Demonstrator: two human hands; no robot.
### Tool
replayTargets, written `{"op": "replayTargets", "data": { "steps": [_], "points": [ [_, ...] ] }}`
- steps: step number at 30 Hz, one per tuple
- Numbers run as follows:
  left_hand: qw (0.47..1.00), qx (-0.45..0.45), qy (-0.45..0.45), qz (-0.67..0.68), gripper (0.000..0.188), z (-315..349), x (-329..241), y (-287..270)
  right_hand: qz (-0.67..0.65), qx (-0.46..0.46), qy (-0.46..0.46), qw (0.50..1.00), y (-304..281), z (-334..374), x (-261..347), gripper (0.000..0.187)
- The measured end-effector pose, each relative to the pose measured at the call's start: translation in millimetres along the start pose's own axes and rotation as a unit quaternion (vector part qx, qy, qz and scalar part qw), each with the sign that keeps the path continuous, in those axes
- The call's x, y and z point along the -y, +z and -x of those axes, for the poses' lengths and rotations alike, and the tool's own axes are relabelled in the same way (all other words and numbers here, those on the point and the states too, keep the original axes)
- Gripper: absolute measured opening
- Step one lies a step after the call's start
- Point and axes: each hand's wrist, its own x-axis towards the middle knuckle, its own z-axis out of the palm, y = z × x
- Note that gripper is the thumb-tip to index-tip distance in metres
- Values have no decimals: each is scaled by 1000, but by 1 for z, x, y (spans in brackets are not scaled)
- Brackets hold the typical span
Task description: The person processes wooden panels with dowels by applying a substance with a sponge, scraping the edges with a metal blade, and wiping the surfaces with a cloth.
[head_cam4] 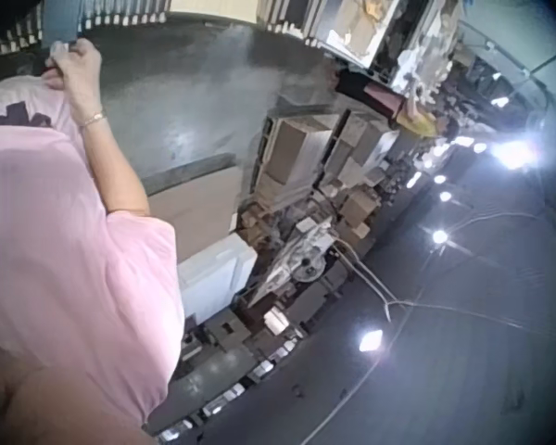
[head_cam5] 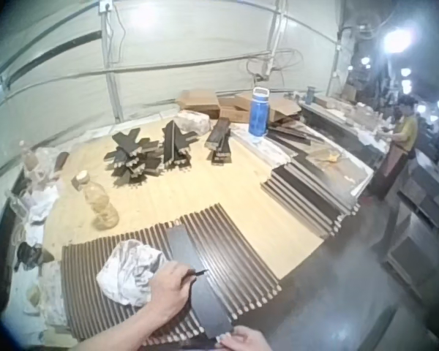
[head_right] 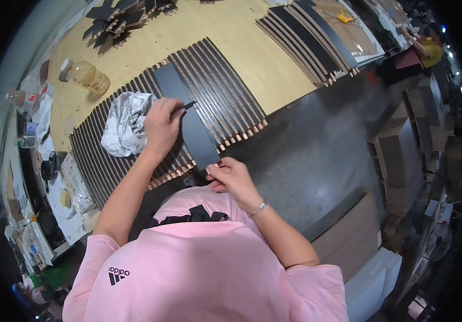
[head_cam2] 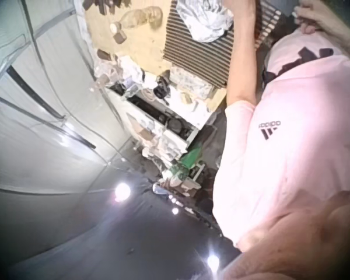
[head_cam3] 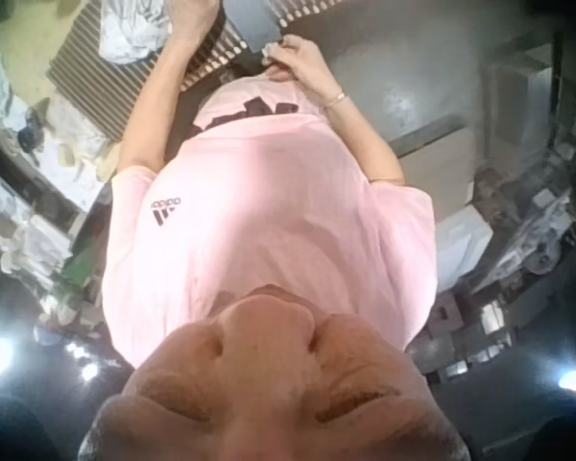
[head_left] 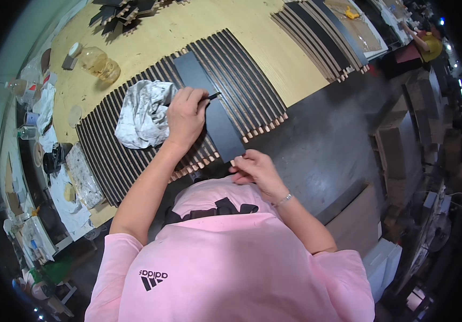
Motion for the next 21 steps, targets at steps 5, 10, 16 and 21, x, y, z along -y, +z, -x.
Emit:
{"op": "replayTargets", "data": {
  "steps": [5, 10, 16, 21],
  "points": [
    [989, 126, 67, -41, 12, 47, -50, -9, -86, 98, -6, 991, -8, -20, -4, 17],
    [993, 105, 33, -46, 11, 36, -52, -5, -63, 141, -19, 988, -25, -25, -3, 14],
    [990, 121, 66, -30, 13, 52, -80, 9, -70, 140, -24, 987, -35, -30, 0, 12],
    [994, 66, -11, -85, 8, 30, -46, 6, -49, 140, -23, 989, -37, -26, 4, 10]
  ]
}}
